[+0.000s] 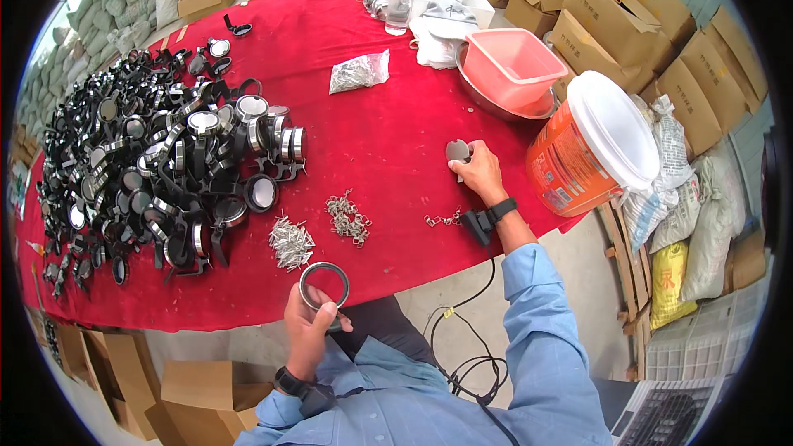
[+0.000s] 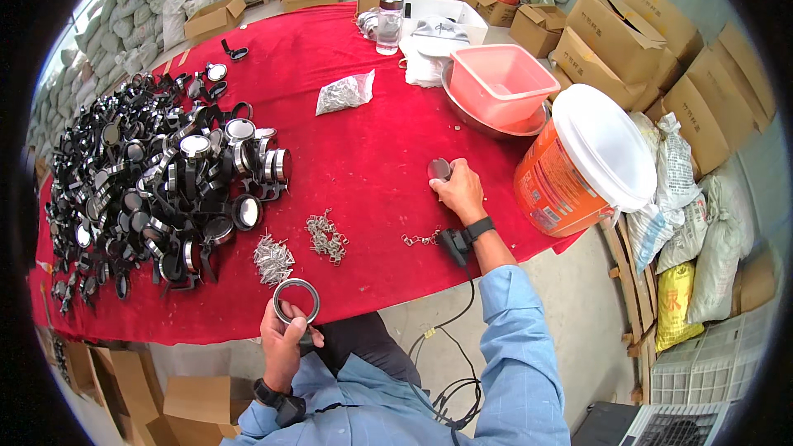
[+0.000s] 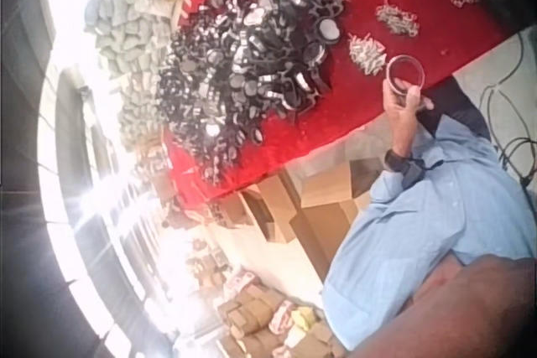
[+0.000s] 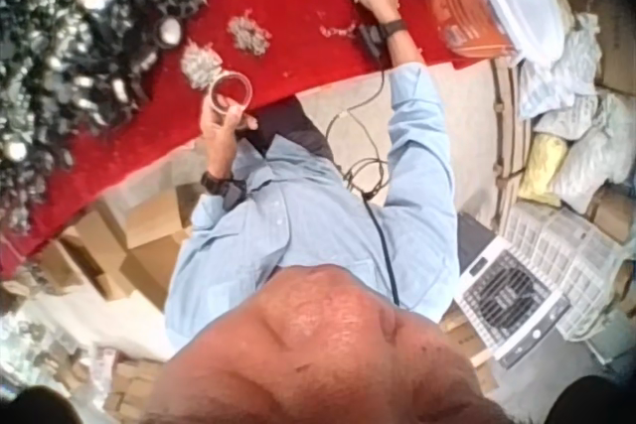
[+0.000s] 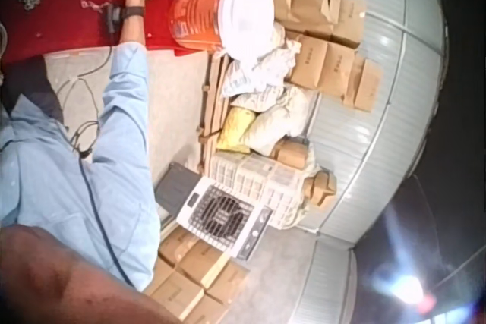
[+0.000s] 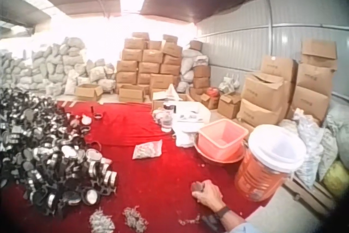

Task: The person assembles metal lids by hand by fitting a metal disc into a circular frame and securing it with a metal pin. They place the finished lids into a pink bin, then transfer the remaining discs into a white bucket and the pins into a metal bowl before continuing the assembly.

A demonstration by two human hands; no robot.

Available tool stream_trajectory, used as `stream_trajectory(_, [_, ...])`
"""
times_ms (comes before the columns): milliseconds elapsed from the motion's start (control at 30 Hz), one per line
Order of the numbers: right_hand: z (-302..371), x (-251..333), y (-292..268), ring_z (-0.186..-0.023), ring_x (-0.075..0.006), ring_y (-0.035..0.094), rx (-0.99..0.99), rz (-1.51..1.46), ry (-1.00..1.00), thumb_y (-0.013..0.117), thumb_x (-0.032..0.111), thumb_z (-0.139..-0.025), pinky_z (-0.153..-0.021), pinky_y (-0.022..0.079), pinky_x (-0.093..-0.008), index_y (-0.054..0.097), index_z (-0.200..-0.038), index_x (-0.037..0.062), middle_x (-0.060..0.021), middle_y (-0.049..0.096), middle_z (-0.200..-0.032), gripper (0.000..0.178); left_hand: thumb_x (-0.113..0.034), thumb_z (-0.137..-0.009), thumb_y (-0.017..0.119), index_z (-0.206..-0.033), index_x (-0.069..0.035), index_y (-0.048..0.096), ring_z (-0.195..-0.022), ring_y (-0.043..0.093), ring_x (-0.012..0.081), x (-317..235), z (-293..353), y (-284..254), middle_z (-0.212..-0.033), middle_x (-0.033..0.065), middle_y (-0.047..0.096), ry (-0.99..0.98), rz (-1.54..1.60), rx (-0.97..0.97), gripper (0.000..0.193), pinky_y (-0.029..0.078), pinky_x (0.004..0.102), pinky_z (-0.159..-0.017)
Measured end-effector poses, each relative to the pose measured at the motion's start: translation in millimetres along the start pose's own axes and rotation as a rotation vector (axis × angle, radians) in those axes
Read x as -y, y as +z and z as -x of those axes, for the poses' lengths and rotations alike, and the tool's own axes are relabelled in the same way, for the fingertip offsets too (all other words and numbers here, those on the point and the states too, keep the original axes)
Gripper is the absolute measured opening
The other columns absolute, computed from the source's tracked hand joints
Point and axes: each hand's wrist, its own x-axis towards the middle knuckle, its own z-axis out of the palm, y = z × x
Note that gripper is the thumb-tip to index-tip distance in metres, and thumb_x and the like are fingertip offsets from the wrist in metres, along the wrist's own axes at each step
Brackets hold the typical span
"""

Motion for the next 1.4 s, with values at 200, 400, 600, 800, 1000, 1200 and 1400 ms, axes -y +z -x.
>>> stream_trajectory(200, [-50.3,19.6,-66.9,-0.087,-0.0302,0.074,-0.307,-0.269,0.082,0.076,0.041,-0.084,-0.080,0.057,-0.0402,0.073,-0.097,-0.0020,-0.0188,0.075,-0.088,0.045,-0.010,-0.093,0.062,-0.097,-0.007,0.042,-0.054,0.060,0.0180,-0.2,-5.9,-12.3,-0.081,0.0062,0.053,-0.024,0.040,-0.048,0.021,0.056,0.0346,-0.055])
stream_trajectory(400, [-160.1,-32.1,-90.7,-0.047,-0.0110,0.049,-0.409,-0.539,0.241,0.076,0.047,-0.086,-0.042,0.035,-0.0293,0.069,-0.078,0.0001,-0.0086,0.064,-0.065,0.048,-0.014,-0.092,0.065,-0.094,-0.004,0.044,-0.056,0.061,0.0184,0.2,-10.4,-17.9,-0.077,0.0067,0.053,-0.063,0.082,-0.051,0.024,0.056,0.0346,-0.057])
stream_trajectory(600, [-208.6,-85.7,-94.8,-0.047,-0.0138,0.054,-0.355,-0.769,0.411,0.076,0.025,-0.080,-0.044,0.040,-0.0322,0.068,-0.078,0.0010,-0.0076,0.064,-0.064,0.025,-0.012,-0.092,0.065,-0.092,-0.005,0.044,-0.057,0.062,0.0190,6.1,-16.9,-24.0,-0.075,0.0068,0.053,-0.094,0.125,-0.024,0.022,0.056,0.0347,-0.057])
stream_trajectory(800, [-180.0,-4.0,-101.1,-0.077,-0.0127,0.063,-0.599,-0.528,0.098,0.070,0.013,-0.082,-0.072,0.050,-0.0299,0.071,-0.097,-0.0042,-0.0053,0.071,-0.086,0.022,-0.004,-0.092,0.063,-0.090,-0.006,0.043,-0.056,0.062,0.0194,17.8,-9.4,-37.2,-0.075,0.0070,0.055,-0.105,0.149,0.002,0.020,0.058,0.0371,-0.059])
stream_trajectory(1000, [-99.1,86.3,-133.8,-0.077,-0.0074,0.056,-0.526,-0.874,-0.299,0.065,0.005,-0.085,-0.070,0.047,-0.0266,0.067,-0.096,-0.0038,-0.0013,0.067,-0.088,0.014,-0.006,-0.092,0.064,-0.092,-0.005,0.045,-0.061,0.064,0.0194,10.2,-10.8,-29.5,-0.078,0.0076,0.056,-0.131,0.128,-0.032,0.019,0.057,0.0360,-0.061])
stream_trajectory(1200, [-10.6,127.2,-122.5,-0.082,-0.0074,0.059,-0.286,-1.030,-0.320,0.064,0.004,-0.088,-0.074,0.048,-0.0258,0.066,-0.112,-0.0039,-0.0017,0.068,-0.097,0.025,-0.013,-0.095,0.066,-0.095,-0.006,0.046,-0.068,0.065,0.0190,9.0,-12.2,-31.0,-0.085,0.0073,0.057,-0.105,0.130,-0.024,0.021,0.056,0.0345,-0.066])
stream_trajectory(1400, [33.5,135.0,-88.1,-0.079,-0.0039,0.055,-0.082,-1.002,-0.299,0.065,0.004,-0.088,-0.071,0.046,-0.0231,0.065,-0.102,-0.0007,0.0018,0.065,-0.090,0.014,-0.009,-0.093,0.065,-0.095,-0.007,0.046,-0.073,0.067,0.0196,9.5,-14.5,-31.7,-0.093,0.0087,0.058,-0.083,0.169,-0.026,0.019,0.056,0.0343,-0.069])
